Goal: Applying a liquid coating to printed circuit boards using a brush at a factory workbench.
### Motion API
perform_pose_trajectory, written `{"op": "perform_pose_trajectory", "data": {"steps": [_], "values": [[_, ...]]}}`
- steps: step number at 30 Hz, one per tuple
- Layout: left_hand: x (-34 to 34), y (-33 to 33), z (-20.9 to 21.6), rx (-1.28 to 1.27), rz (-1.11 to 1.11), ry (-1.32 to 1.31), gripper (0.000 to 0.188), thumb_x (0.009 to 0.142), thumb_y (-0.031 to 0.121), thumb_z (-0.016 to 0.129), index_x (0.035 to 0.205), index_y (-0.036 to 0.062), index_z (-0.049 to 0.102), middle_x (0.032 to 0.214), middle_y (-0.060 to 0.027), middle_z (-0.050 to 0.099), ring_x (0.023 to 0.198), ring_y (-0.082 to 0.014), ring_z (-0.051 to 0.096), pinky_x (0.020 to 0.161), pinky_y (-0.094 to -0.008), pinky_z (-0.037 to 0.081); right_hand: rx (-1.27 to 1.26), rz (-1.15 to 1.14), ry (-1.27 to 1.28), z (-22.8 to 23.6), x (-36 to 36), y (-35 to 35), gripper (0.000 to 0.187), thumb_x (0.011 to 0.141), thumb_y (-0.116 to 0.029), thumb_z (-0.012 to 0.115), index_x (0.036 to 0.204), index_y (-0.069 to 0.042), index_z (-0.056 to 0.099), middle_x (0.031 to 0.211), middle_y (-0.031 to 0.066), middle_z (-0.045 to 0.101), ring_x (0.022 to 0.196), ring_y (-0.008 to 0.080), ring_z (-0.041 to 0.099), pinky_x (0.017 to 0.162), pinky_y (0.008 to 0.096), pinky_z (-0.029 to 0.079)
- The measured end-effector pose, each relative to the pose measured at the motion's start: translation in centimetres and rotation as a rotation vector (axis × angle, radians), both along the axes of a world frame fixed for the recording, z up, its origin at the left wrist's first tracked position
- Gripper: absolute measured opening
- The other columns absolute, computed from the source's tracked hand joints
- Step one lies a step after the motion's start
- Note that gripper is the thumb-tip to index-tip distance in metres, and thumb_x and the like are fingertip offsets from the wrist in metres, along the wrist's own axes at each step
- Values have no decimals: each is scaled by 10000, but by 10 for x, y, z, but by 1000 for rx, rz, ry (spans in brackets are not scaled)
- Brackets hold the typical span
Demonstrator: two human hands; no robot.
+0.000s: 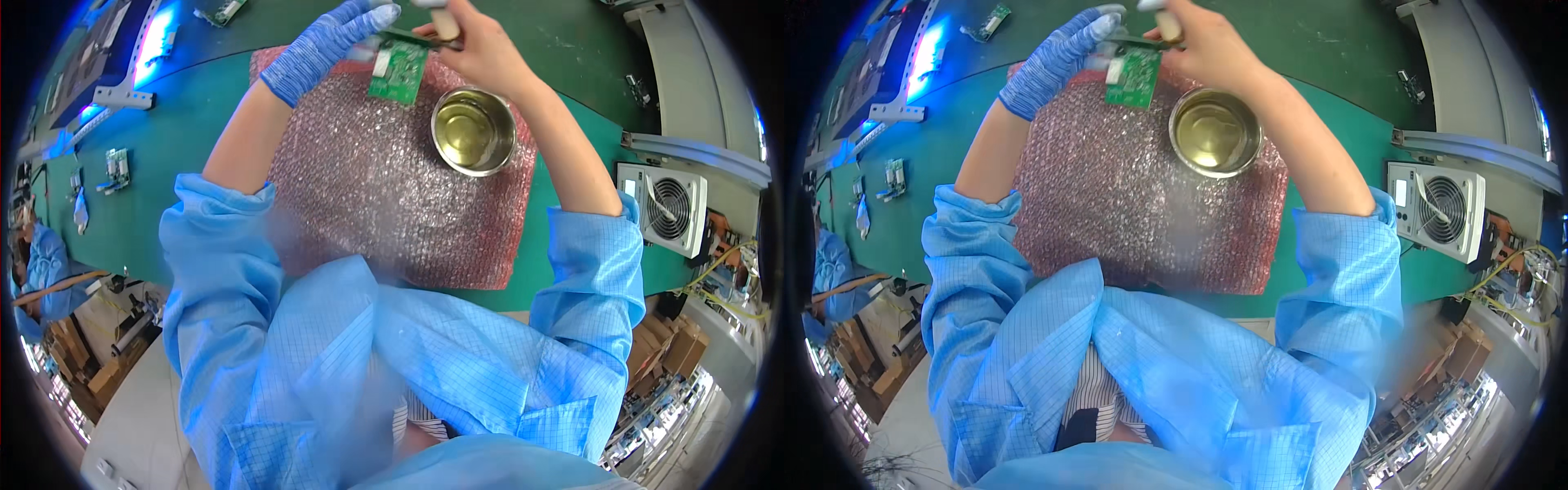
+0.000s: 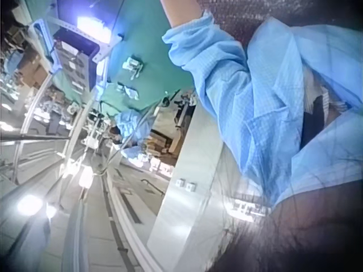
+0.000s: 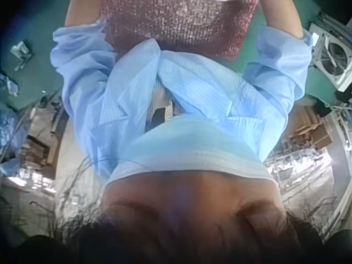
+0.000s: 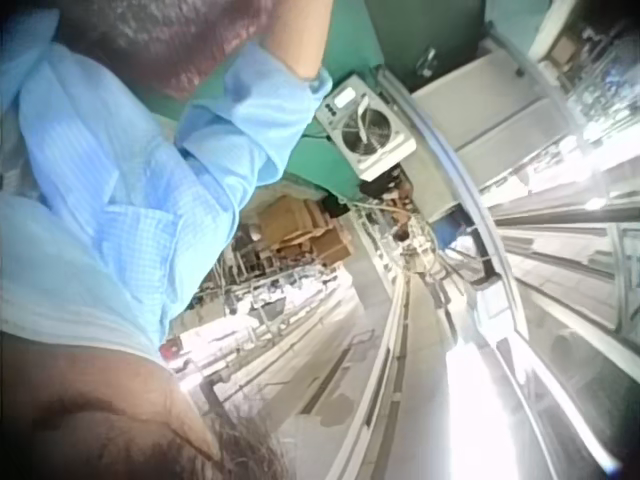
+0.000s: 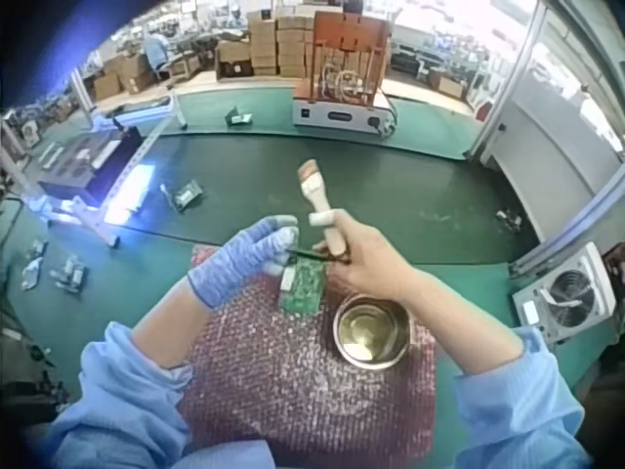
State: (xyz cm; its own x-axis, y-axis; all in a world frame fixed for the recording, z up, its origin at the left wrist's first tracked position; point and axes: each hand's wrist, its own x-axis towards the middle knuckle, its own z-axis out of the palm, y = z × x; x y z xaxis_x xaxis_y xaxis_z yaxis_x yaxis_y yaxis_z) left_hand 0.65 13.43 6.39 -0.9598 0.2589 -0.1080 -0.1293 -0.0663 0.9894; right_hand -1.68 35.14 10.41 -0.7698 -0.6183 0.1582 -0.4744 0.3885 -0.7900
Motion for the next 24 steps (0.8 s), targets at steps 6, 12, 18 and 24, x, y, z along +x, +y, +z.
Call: {"op": "perform_pose_trajectory", "data": {"steps": [6, 12, 18, 24], "values": [[66, -25, 7, -219, -208, 8, 458, 817, 364, 643, 1141, 49, 572, 929, -18, 607, 690, -60, 536, 621, -202, 464, 28, 160, 224, 3, 62, -27, 577, 679, 27, 582, 1211, -143, 438, 949, 141, 589, 894, 323, 594, 738, 383, 480], [129, -60, -5, 103, 48, -203, 430, 839, 264, 640, 1177, 22, 532, 935, -35, 595, 735, -67, 539, 616, -174, 459, -249, -234, 60, -2, 102, 13, 290, 794, -106, 654, 1066, -37, 581, 922, 63, 653, 842, 128, 618, 731, 281, 488], [167, -80, -37, 347, 134, -266, 457, 836, 309, 630, 1159, 0, 531, 925, -71, 605, 754, -111, 561, 617, -209, 485, -444, -714, -224, -33, 142, 82, 198, 847, -180, 582, 933, -1, 583, 726, 48, 621, 635, 92, 577, 566, 213, 466], [168, -69, -58, 451, 94, -402, 386, 828, 331, 630, 1057, 26, 574, 910, -96, 630, 705, -166, 610, 538, -265, 513, -413, -761, -306, -64, 157, 103, 175, 864, -191, 561, 888, -18, 579, 697, 47, 606, 559, 89, 543, 487, 214, 431]]}}
